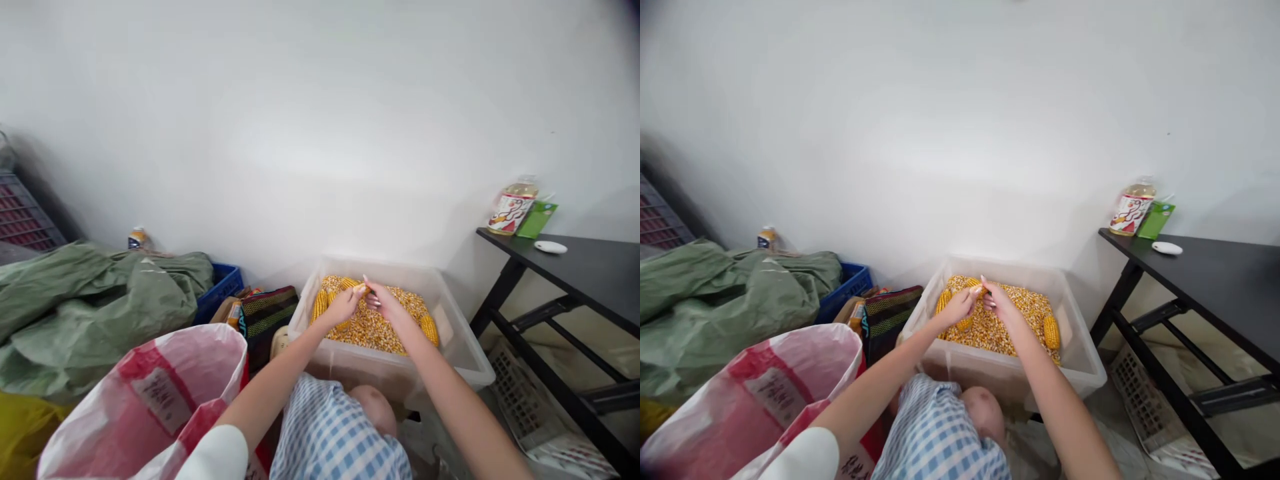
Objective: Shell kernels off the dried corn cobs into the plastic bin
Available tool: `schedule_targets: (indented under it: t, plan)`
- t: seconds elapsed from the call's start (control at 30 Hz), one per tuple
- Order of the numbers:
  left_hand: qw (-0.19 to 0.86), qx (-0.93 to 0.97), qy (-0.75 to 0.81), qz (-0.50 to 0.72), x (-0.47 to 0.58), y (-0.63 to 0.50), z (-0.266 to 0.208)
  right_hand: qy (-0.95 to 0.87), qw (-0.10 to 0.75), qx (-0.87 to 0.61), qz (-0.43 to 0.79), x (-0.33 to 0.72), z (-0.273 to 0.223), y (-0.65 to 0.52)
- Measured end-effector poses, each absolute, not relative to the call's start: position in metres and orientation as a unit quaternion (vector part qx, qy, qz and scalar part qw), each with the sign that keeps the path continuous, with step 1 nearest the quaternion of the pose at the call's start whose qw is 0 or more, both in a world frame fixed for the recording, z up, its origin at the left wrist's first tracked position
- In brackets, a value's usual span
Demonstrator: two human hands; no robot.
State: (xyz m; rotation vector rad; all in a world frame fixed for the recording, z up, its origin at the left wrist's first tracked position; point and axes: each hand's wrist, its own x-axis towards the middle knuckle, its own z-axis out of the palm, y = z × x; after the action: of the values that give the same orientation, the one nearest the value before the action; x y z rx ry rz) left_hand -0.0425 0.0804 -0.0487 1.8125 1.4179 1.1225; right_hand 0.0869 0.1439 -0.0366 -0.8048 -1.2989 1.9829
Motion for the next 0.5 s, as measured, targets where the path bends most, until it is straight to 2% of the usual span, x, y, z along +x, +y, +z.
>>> schedule_targets:
  t: [0.23, 0.5]
  plan:
    - [0.460, 0.623, 0.474, 0.420, -0.052, 0.087, -0.036, -0.583, 0.359, -0.315, 0.657, 0.087, -0.029, 0.147]
    - [0.437, 0.507, 0.461, 0.582, -0.043, 0.123, -0.031, -0.588, 0.361, -0.291, 0.663, 0.085, -0.029, 0.165]
